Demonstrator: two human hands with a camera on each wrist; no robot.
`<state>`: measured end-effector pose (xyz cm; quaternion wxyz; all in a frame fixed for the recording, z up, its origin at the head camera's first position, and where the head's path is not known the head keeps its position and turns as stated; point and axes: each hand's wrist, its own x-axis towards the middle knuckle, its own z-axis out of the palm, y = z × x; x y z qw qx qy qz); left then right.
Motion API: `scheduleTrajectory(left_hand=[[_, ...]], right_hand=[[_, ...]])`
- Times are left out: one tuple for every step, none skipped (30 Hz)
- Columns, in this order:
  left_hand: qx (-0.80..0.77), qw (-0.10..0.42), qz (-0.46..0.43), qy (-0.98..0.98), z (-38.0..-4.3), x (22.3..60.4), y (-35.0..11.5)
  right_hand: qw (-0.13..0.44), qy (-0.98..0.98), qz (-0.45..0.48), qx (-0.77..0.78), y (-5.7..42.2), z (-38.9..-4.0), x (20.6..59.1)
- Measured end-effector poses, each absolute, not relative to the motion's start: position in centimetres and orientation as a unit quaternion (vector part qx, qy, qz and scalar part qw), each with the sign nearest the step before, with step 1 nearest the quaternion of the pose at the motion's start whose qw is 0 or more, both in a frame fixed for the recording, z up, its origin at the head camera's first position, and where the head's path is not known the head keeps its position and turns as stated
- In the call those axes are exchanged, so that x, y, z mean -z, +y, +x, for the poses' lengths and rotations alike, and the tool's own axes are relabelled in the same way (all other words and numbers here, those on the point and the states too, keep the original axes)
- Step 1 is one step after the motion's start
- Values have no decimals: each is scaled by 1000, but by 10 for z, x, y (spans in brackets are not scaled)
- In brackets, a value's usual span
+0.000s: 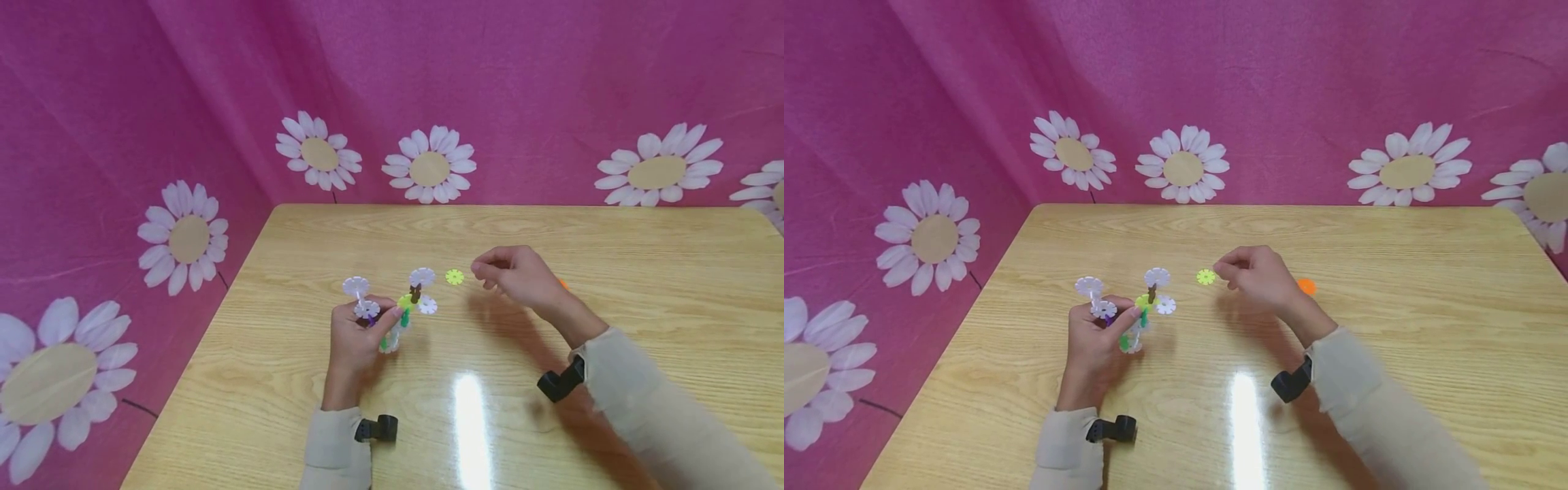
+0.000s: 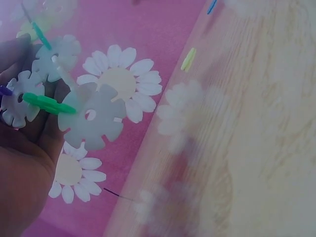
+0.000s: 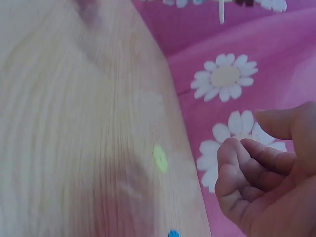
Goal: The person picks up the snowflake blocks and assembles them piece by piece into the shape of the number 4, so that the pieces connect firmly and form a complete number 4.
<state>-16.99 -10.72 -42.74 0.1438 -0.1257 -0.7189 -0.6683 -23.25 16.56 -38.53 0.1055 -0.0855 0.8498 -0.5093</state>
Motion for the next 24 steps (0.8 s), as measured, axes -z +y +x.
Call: scheduleTrajectory(left_hand=[[668, 145, -126, -719, -170, 427, -107], [669, 145, -127, -718, -170, 427, -108], [670, 145, -128, -717, -170, 427, -107], [671, 145, -128, -716, -170, 427, -107], [672, 144, -127, -715, -169, 427, -107], [673, 144, -127, -715, -169, 427, -107], [673, 143, -127, -714, -169, 427, -107], [674, 143, -126, -714, -169, 426, -107], [676, 143, -126, -712, -169, 426, -107], [677, 142, -125, -711, -169, 426, -106], [679, 142, -125, -710, -169, 426, -106], [680, 141, -125, -708, -169, 426, -106], [682, 140, -124, -708, -169, 426, -106], [683, 139, -122, -707, -169, 426, -106], [684, 136, -121, -706, -168, 426, -106], [684, 134, -119, -707, -168, 426, -106], [684, 132, -118, -708, -168, 426, -106], [683, 130, -118, -709, -167, 426, -106], [681, 130, -118, -711, -167, 426, -106], [679, 128, -118, -713, -167, 426, -107], [678, 128, -119, -714, -166, 426, -107], [676, 128, -119, -716, -166, 426, -107], [675, 128, -120, -717, -166, 426, -108], [673, 128, -120, -718, -166, 426, -108]], right_hand=[[100, 860, -86, 494, 168, -234, 386], [96, 868, -86, 479, 169, -236, 387], [89, 877, -89, 463, 171, -238, 387], [83, 885, -94, 449, 173, -239, 389], [76, 891, -100, 437, 174, -241, 390], [69, 896, -106, 425, 175, -243, 392], [62, 901, -113, 414, 176, -244, 393], [55, 906, -119, 403, 178, -245, 394], [48, 910, -125, 392, 179, -247, 396], [45, 913, -128, 384, 180, -248, 397], [45, 916, -129, 378, 182, -249, 399], [44, 919, -130, 370, 183, -250, 401], [45, 922, -130, 362, 185, -251, 402], [47, 925, -129, 355, 186, -252, 404], [48, 928, -130, 347, 188, -254, 406], [50, 930, -128, 340, 190, -255, 408], [52, 933, -125, 334, 192, -256, 410], [51, 935, -124, 327, 194, -258, 412], [53, 938, -122, 321, 195, -259, 413], [54, 939, -119, 317, 196, -260, 414], [56, 941, -116, 314, 197, -261, 415], [60, 942, -110, 312, 198, -262, 416], [62, 943, -107, 310, 199, -263, 417], [63, 944, -105, 307, 200, -263, 418]])
